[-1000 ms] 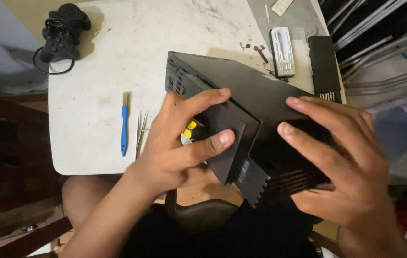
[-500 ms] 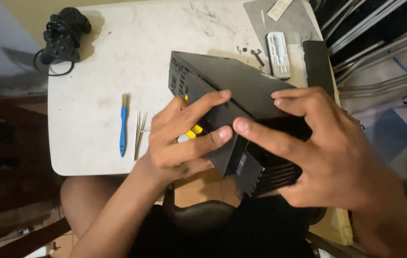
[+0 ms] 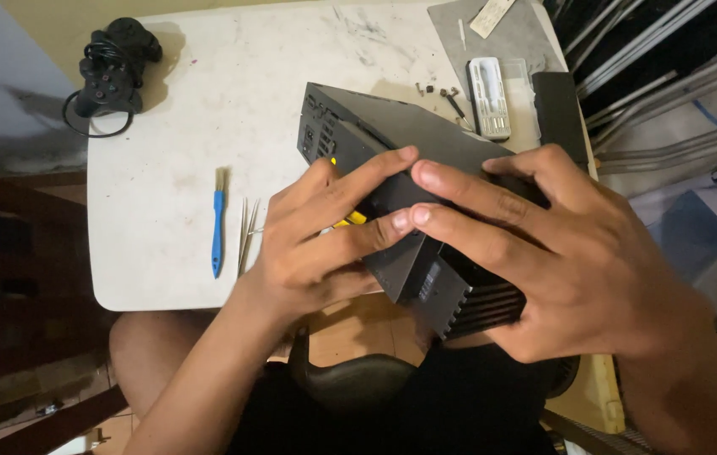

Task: Disassembling a PlayStation 2 console to inspect internal components, including removing the expansion bay and unscrewing internal parts.

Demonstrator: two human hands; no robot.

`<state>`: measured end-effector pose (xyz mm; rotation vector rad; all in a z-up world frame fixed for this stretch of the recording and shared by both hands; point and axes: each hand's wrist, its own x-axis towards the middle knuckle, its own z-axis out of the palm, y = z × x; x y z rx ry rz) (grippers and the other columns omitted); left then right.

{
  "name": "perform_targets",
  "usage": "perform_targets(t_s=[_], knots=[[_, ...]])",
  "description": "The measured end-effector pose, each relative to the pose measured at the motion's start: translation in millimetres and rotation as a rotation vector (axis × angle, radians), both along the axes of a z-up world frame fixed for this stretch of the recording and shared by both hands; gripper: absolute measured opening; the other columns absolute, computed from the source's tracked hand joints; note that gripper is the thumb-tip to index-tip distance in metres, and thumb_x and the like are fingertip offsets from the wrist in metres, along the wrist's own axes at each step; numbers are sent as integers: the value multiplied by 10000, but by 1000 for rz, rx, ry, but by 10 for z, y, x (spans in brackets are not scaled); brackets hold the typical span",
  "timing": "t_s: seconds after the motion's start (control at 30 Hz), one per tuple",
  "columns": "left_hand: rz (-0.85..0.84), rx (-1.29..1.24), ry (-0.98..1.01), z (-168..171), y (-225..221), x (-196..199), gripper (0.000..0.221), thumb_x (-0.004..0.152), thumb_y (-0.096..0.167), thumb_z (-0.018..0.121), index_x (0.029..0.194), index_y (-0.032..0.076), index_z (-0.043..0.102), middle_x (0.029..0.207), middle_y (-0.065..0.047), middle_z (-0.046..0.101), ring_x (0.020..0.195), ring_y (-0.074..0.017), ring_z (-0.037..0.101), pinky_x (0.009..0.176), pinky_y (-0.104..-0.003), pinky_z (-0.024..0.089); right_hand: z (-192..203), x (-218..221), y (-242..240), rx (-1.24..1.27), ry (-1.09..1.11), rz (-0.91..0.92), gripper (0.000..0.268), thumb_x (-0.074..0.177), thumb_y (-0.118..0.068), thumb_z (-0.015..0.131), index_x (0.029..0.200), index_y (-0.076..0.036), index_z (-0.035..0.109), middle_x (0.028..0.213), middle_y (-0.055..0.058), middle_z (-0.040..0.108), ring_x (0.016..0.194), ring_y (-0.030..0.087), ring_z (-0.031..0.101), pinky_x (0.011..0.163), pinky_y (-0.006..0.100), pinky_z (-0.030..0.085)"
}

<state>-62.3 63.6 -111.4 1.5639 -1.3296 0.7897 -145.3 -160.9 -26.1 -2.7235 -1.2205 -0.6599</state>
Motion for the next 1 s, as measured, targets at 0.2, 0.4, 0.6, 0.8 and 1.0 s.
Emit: perform_targets(t_s=[0.2,0.4,0.6,0.8,1.0], knots=[[0,-13,-12,-42,-40,-6,289,1089,341,528,1148,62,573,1325,-386,614,677,-304,427,660,-386,364,-9,22,-24,26,-20,42,797,914,-667,829,1314,-19,596,1398,194,647,1130,310,716,888,460,577],[34,55,-23,70,6,-33,340,1083,351,505,1146,52,655,1318,-384,615,660,-309,386,642,-385,367,3,9,-29,53,-16,10,774,916,-650,839,1318,-31,606,1397,165,655,1028,367,687,884,449,584],[9,18,15,3,-34,-42,360,1073,364,558,1212,49,663,1363,-395,588,740,-319,570,685,-387,389,0,6,-51,59,-8,13,852,895,-723,804,1327,-21,588,1400,188,660,1086,348,715,877,448,561],[5,92,90,135,-19,-78,266,1064,275,692,1229,72,645,1398,-344,584,928,-345,708,766,-383,498,-26,-12,-91,89,-10,-39,881,870,-724,871,1338,-26,605,1411,165,659,1004,399,650,848,432,586],[-74,230,304,149,150,-20,1067,703,754,900,1473,134,499,1663,-173,430,1505,-250,600,1032,-263,493,-58,18,-168,78,-25,-6,1095,781,-871,874,1351,12,571,1413,233,642,1103,414,709,874,450,588]])
